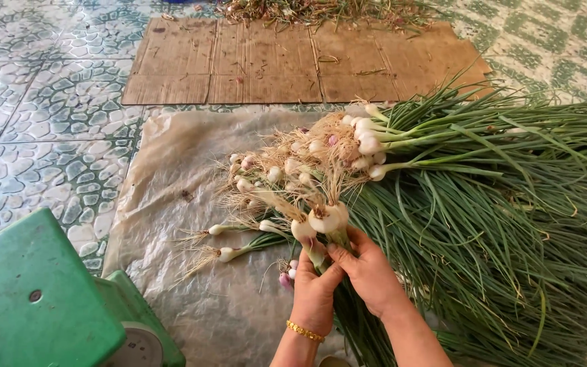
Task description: The person is weighing bunches of green onions on a mechanical scale and sorting them into piles on the floor.
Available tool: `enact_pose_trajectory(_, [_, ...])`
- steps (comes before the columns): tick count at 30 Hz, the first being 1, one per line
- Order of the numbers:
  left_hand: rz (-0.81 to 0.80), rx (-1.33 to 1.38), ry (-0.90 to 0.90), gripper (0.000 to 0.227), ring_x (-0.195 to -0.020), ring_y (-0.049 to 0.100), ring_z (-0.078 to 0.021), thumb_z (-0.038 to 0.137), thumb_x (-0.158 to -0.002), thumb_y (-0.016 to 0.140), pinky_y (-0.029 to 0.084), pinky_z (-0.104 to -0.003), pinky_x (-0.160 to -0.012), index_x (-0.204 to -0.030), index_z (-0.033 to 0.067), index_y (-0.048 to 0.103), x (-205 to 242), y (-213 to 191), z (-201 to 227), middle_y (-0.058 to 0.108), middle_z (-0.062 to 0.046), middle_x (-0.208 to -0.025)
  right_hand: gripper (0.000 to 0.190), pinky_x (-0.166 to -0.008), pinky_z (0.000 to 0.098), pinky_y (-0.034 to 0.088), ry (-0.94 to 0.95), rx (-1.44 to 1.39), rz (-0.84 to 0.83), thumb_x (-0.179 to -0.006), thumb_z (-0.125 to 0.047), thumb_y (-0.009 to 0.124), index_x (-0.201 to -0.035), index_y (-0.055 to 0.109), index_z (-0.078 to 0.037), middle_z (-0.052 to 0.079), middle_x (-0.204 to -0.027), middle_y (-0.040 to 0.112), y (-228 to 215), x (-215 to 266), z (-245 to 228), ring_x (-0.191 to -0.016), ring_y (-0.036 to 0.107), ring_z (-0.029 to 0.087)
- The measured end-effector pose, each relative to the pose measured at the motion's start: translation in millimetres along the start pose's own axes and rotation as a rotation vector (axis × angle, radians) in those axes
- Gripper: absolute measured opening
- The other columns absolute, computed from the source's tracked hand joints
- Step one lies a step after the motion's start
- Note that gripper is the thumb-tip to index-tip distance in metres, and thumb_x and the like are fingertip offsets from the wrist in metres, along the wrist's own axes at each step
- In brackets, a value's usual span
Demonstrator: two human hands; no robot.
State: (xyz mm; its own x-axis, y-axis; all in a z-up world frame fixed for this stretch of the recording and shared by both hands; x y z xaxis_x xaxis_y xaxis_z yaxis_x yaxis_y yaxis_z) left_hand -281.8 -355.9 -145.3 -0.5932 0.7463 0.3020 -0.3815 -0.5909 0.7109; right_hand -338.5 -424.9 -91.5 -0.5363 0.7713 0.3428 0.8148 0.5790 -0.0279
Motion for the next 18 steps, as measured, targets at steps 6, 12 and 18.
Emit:
enact_pose_trajectory(6, [-0.022,0.007,0.021,0.05,-0.099,0.066,-0.0231,-0.01,-0.075,0.069,0.054,-0.036,-0.093,-0.122,0.0044,0.058,4,10,10,0.07,-0.014,-0.109,0.033,-0.089,0.0326,0.054,-0.061,-0.095,0.074,-0.08,-0.002,0.071,-0.113,0.066,-0.007,0.008,-0.098,0.07,-2,8,-12,-0.092,0.066,0.019])
enact_pose_trajectory(12, [0.03,-0.03,-0.11,0.039,-0.091,0.064,-0.021,-0.009,-0.078,0.067,0.053,-0.032,-0.085,-0.115,0.0027,0.064,4,13,19,0.07,-0.012,-0.099,0.04,-0.088,0.0295,0.054,-0.061,-0.172,0.111,-0.076,-0.006,0.075,-0.115,0.065,-0.007,0.008,-0.098,0.071,9,12,-28,-0.093,0.066,0.017])
enact_pose_trajectory(18, [0.037,-0.033,-0.229,0.029,-0.093,0.064,-0.0192,0.005,-0.082,0.068,0.051,-0.03,-0.08,-0.11,0.0012,0.068,-7,6,3,0.071,-0.011,-0.097,0.044,-0.09,0.0284,0.055,-0.094,0.087,0.065,-0.081,-0.012,0.069,-0.124,0.061,-0.016,0.0,-0.109,0.07,15,2,-33,-0.094,0.067,0.012])
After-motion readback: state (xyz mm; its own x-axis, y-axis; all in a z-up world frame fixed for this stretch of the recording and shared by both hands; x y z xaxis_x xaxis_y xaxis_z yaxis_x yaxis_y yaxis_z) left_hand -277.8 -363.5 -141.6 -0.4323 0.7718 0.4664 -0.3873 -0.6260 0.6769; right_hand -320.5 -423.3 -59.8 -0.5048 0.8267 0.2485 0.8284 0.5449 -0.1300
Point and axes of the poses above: each hand's wrist, its own x-axis away from the middle knuckle, its own y-axis out of the palm, z = x × y, the point moved 7 cm from there along -x, towards the middle knuckle
